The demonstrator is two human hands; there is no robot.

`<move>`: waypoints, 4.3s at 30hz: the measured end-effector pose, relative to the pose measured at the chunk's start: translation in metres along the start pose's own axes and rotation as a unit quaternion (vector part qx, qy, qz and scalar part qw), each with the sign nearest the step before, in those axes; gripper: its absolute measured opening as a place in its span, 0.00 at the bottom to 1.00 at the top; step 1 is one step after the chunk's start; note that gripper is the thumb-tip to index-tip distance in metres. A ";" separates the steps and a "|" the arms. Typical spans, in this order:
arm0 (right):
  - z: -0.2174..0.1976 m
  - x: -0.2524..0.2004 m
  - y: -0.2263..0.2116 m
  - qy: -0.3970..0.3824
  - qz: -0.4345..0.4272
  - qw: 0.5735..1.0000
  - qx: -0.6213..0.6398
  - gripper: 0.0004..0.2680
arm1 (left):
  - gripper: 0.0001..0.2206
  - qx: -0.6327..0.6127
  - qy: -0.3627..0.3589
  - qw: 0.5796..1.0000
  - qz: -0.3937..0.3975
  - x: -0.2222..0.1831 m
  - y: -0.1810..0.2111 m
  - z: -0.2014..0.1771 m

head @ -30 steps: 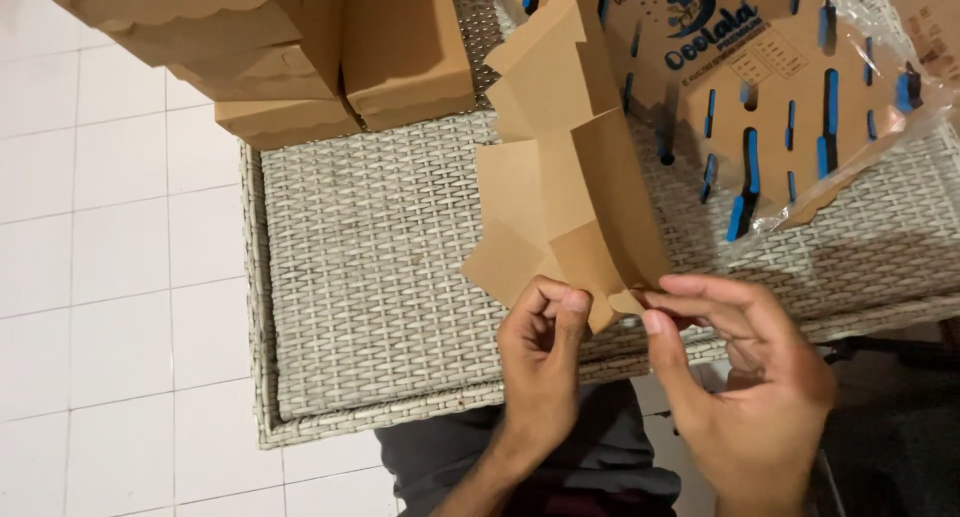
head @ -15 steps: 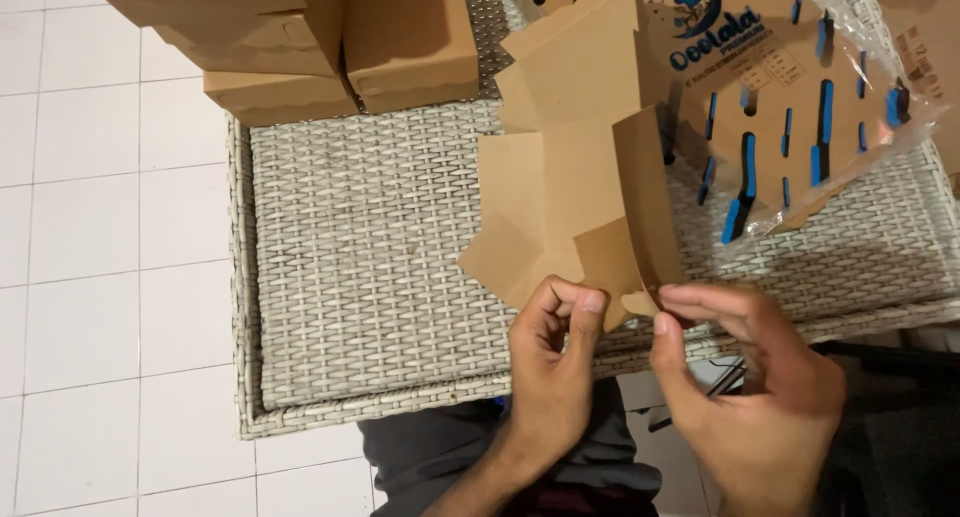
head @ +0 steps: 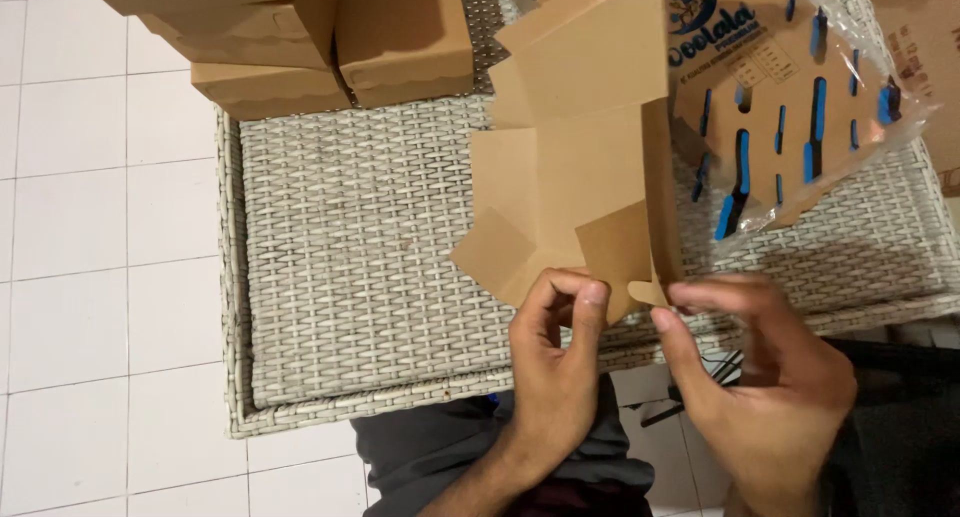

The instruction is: Folding flat cardboard sheets into boxes and stacking them

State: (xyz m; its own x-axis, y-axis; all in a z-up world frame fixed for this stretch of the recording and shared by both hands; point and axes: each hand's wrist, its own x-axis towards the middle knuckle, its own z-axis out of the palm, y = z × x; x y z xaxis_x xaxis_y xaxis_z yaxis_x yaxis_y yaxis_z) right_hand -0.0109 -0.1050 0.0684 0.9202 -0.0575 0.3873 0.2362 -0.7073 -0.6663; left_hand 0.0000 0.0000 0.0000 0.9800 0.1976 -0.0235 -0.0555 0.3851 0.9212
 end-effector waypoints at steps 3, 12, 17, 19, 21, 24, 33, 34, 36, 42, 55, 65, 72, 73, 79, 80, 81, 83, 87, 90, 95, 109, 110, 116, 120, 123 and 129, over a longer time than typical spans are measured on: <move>0.002 -0.001 0.004 0.019 0.014 1.000 0.011 0.06 | 0.09 0.009 0.007 1.000 -0.005 0.000 0.005 0.000; 0.007 0.002 0.006 0.023 0.019 1.000 0.008 0.07 | 0.10 -0.009 0.008 0.999 -0.029 -0.001 0.000 0.001; 0.010 0.003 0.004 0.010 0.006 1.000 -0.001 0.07 | 0.09 -0.022 0.010 1.000 -0.011 0.001 0.003 0.006; 0.011 0.002 0.004 0.028 -0.003 0.999 -0.031 0.07 | 0.09 -0.033 -0.005 0.999 -0.007 0.001 0.005 0.007; 0.012 0.003 0.006 0.030 -0.005 0.999 -0.021 0.07 | 0.09 -0.027 -0.001 1.000 -0.012 0.001 0.002 0.007; 0.012 0.005 0.006 0.029 -0.003 1.000 -0.004 0.07 | 0.10 -0.021 0.001 1.000 -0.023 0.000 0.002 0.006; 0.013 0.002 0.005 0.043 0.024 0.999 -0.004 0.08 | 0.09 -0.025 -0.007 0.999 -0.036 -0.002 -0.002 0.006; 0.013 0.002 0.004 0.041 0.027 0.999 -0.003 0.08 | 0.09 -0.027 -0.010 0.999 -0.038 -0.003 -0.001 0.006; 0.014 0.001 0.007 0.043 0.020 0.999 0.006 0.08 | 0.10 -0.023 -0.012 0.999 -0.040 -0.003 -0.001 0.006; 0.016 -0.001 0.011 0.056 0.018 0.998 0.020 0.09 | 0.10 -0.025 -0.019 0.999 -0.035 -0.003 -0.002 0.007; 0.007 0.006 0.002 0.018 0.024 0.999 -0.026 0.09 | 0.09 -0.032 -0.026 0.999 -0.004 -0.002 0.013 0.007; 0.008 0.008 0.006 0.020 -0.072 0.996 -0.038 0.06 | 0.09 0.020 -0.001 1.000 0.018 0.001 0.005 0.006; 0.009 0.009 0.006 0.037 -0.101 0.993 -0.039 0.07 | 0.08 0.029 -0.002 1.000 0.002 0.008 0.017 0.008; 0.009 0.010 0.008 0.030 -0.119 0.991 -0.042 0.07 | 0.08 0.036 -0.006 0.999 0.001 0.010 0.019 0.008; 0.014 0.002 0.012 0.078 -0.007 0.996 -0.031 0.06 | 0.08 0.126 -0.058 0.989 0.048 0.009 0.039 0.002; 0.015 0.001 0.012 0.080 -0.008 0.996 -0.030 0.06 | 0.08 0.127 -0.059 0.989 0.050 0.009 0.041 0.000; 0.016 0.000 0.013 0.090 -0.003 0.994 -0.053 0.05 | 0.09 0.154 -0.070 0.984 0.057 0.008 0.042 -0.002; 0.017 0.000 0.012 0.102 0.002 0.992 -0.076 0.05 | 0.10 0.182 -0.082 0.978 0.066 0.008 0.046 -0.004; 0.013 0.006 0.010 0.085 -0.037 0.995 -0.022 0.05 | 0.10 0.230 -0.067 0.964 0.116 0.008 0.049 -0.004; 0.013 0.006 0.010 0.075 -0.059 0.995 0.015 0.03 | 0.08 0.252 -0.063 0.957 0.130 0.006 0.049 -0.002; 0.009 0.003 0.001 0.067 0.016 0.998 0.003 0.03 | 0.06 0.270 -0.044 0.951 0.146 0.001 0.040 0.001; 0.011 0.001 0.002 0.068 0.033 0.996 -0.049 0.05 | 0.07 0.265 -0.034 0.952 0.150 0.000 0.041 0.005; 0.012 0.002 0.001 0.068 0.033 0.996 -0.049 0.05 | 0.07 0.264 -0.034 0.952 0.150 0.000 0.040 0.005; 0.014 -0.002 0.006 0.089 -0.003 0.994 -0.067 0.04 | 0.06 0.267 -0.035 0.955 0.120 -0.003 0.038 0.007; 0.015 -0.001 0.003 0.077 0.014 0.994 -0.071 0.03 | 0.06 0.276 -0.029 0.953 0.124 -0.002 0.038 0.006; 0.016 -0.001 0.001 0.076 0.014 0.995 -0.063 0.03 | 0.06 0.288 -0.025 0.950 0.114 -0.001 0.037 0.005; 0.020 -0.002 0.002 0.077 0.017 0.996 -0.035 0.02 | 0.06 0.277 -0.006 0.957 0.087 -0.001 0.039 0.007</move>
State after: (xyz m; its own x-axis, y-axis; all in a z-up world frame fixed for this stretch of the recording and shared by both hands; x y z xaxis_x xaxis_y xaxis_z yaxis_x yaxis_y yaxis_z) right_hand -0.0063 -0.0923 0.0536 0.8674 -0.1850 0.4620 0.1791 -0.7501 -0.6366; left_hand -0.0014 0.0088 0.0383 0.9678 0.2026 0.1496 -0.1109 -0.1907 0.9754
